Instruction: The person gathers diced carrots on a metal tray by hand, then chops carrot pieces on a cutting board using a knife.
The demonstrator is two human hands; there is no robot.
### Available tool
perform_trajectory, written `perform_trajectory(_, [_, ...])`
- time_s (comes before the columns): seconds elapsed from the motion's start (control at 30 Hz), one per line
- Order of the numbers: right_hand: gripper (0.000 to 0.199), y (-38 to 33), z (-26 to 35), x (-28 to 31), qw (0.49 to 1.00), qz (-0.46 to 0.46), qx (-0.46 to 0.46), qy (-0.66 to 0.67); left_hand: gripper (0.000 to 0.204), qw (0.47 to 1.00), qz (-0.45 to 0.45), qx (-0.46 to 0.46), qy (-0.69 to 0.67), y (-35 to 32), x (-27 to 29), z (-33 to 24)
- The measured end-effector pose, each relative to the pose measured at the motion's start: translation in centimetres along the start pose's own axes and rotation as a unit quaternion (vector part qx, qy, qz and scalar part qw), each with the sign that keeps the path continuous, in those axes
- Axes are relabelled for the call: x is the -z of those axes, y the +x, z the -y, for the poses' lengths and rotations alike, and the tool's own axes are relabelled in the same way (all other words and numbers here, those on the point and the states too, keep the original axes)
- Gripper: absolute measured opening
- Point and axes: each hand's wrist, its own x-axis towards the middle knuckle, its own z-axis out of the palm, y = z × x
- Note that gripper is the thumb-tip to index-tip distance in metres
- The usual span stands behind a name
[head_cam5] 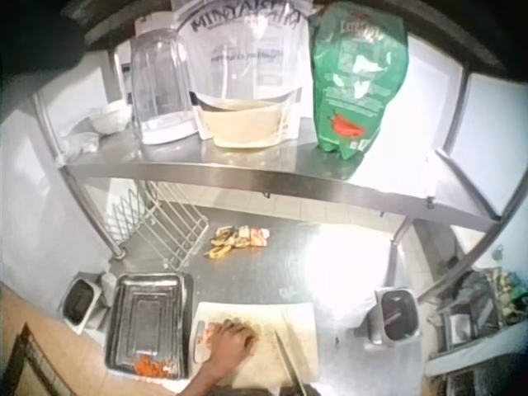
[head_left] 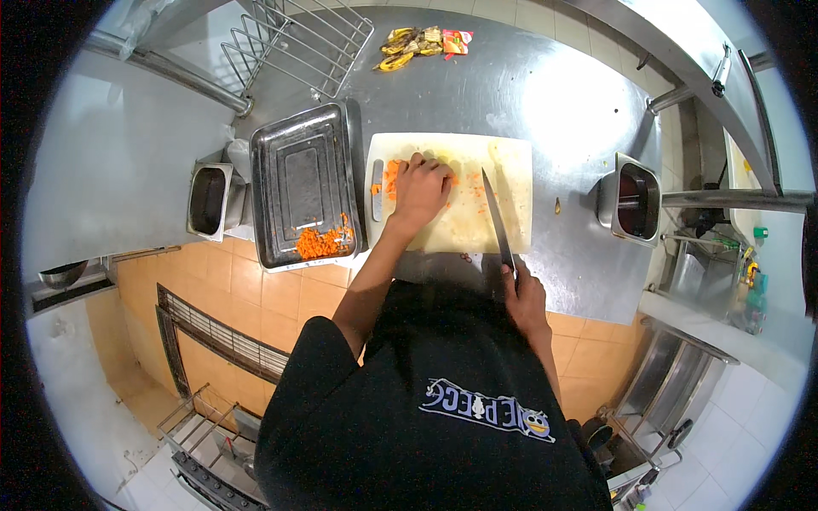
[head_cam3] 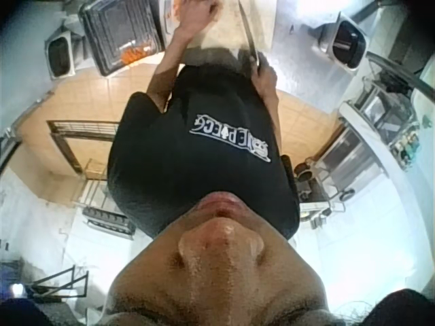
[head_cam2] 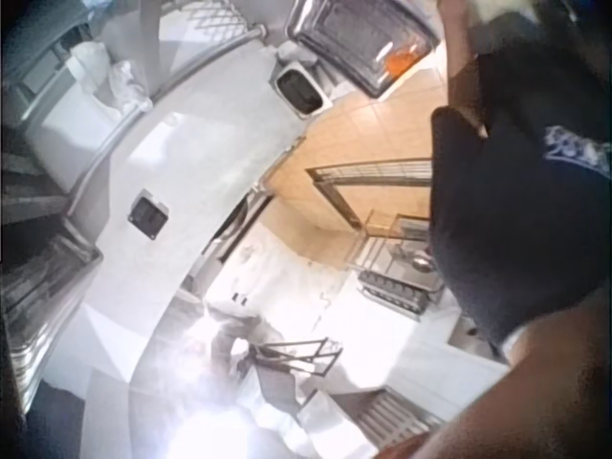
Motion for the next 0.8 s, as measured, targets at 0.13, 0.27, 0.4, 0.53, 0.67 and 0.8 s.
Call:
perform_trajectory(0.13, [0.039,0.4,0.5,0.2,0.999,0.020,-0.029,0.004,0.012,0.999,0.004,0.018,0.033,0.2,0.1,-0.6])
perform_trajectory(0.27, [0.040,0.3,0.4,-0.2,0.999,0.026,-0.028,0.012,0.012,0.999,-0.045,-0.018,0.002,0.1,0.1,-1.0])
perform_trajectory(0.4, [0.041,0.2,0.4,-0.3,1.000,0.019,-0.018,0.004,0.012,1.000,-0.011,-0.019,0.013,0.2,-0.2,-0.8])
perform_trajectory(0.53, [0.040,0.2,0.4,-0.2,0.999,0.033,-0.041,0.009,0.013,0.999,0.033,-0.010,0.016,0.2,-0.5,-0.8])
perform_trajectory(0.67, [0.039,0.0,0.5,0.0,0.999,0.021,-0.033,0.023,0.011,0.999,0.007,-0.017,0.045,0.1,-0.4,-1.1])
perform_trajectory(0.8, [0.039,0.0,0.6,-0.1,0.999,0.025,-0.039,0.022,0.011,0.995,-0.027,-0.031,0.096,-0.1,-1.5,-1.3])
